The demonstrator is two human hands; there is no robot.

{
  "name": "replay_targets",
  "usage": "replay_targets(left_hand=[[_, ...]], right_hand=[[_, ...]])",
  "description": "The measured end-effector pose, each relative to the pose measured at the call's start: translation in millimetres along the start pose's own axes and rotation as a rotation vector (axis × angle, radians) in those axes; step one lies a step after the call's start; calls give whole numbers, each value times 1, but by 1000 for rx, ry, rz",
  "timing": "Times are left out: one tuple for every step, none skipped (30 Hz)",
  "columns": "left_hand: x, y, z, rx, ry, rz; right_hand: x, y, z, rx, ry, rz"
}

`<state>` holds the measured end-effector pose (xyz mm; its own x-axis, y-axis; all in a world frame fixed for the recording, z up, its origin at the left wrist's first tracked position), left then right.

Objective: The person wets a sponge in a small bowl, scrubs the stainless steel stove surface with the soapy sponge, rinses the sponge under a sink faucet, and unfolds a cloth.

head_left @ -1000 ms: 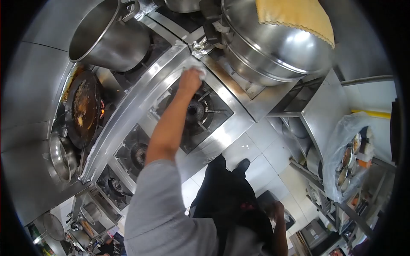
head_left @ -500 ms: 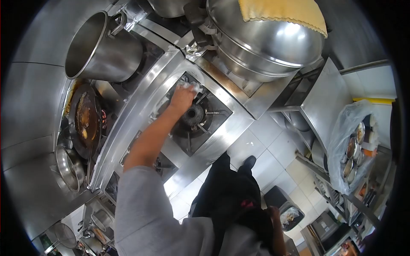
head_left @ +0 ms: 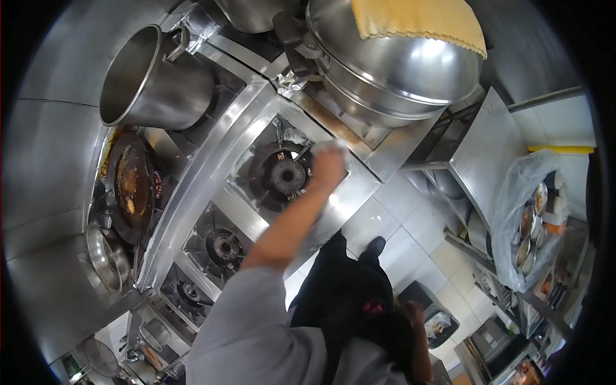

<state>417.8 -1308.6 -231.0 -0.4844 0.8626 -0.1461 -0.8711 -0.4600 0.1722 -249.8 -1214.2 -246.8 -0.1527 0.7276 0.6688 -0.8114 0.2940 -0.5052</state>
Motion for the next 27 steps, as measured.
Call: replay_targets(left_hand=[[12,28,13,41,29,-86],[13,18,10,41,27,-84],[4,-7,3,32,78,-40],[-7,-33,2,24,130,4],[-24,-64,19,34,-12,159],[-34,-91,38,45,-161,313],[-29,-101,44,-49,-116,278],[-28,-107,51,-148,-61,245],[-24,-107,58,-155,-51,244],[-5,-103,60,-131,-171,285],[11,-98,62,-102,-290,330],[19,-102,70,-104,-287,329],[25,-115,84,-106,-273,399],[26,-126,95,-105,-262,469],[18,-131,105,-72,-160,403],[7,-136,112,-40,-62,344],[-12,-135,109,13,-7,298],[-34,-129,103,68,54,249],[-50,-121,90,120,33,323],[-60,-108,76,172,14,396],[-59,-88,55,123,83,356],[-57,-66,27,73,151,318],[-48,-30,14,-111,102,280],[-30,9,3,-8,1,349],[-7,45,-29,83,53,441],[12,87,-22,78,-84,439],[44,117,-38,188,133,333]], right_hand=[[-8,11,-5,47,-35,-75],[-7,20,-6,95,-71,-159],[-8,18,-5,93,-68,-155],[-9,9,-1,144,-73,-27],[-8,3,2,196,-80,96],[-4,1,5,199,-78,89],[4,1,10,115,-27,62],[4,-2,14,28,23,47],[1,0,12,20,23,56],[7,7,10,0,25,-3],[12,17,12,-15,28,-61],[15,25,14,-18,29,-58],[16,35,14,93,14,5],[17,43,14,205,0,65],[17,52,12,149,24,123],[21,47,14,156,19,115],[25,35,14,179,-21,132],[29,27,14,200,-55,151],[26,28,14,205,-52,150],[15,37,13,195,-93,89],[11,47,13,184,-135,26],[10,33,14,193,-134,27],[6,13,17,123,-76,-28],[5,-7,21,52,-20,-82],[-17,0,21,174,-130,-15],[-25,-9,21,186,-144,-2],[-39,-22,22,347,-186,38]])
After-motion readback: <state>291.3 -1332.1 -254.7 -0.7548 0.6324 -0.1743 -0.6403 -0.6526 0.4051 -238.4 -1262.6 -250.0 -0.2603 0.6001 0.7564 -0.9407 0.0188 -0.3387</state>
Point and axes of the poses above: each hand's wrist, its own x-axis away from the middle knuckle, its own z-axis out of the back of the hand, y = z × x, the point moved 3 cm from there along -x, towards the middle knuckle, and after that the axes turned 4 degrees about y, right-handed, at the moved point
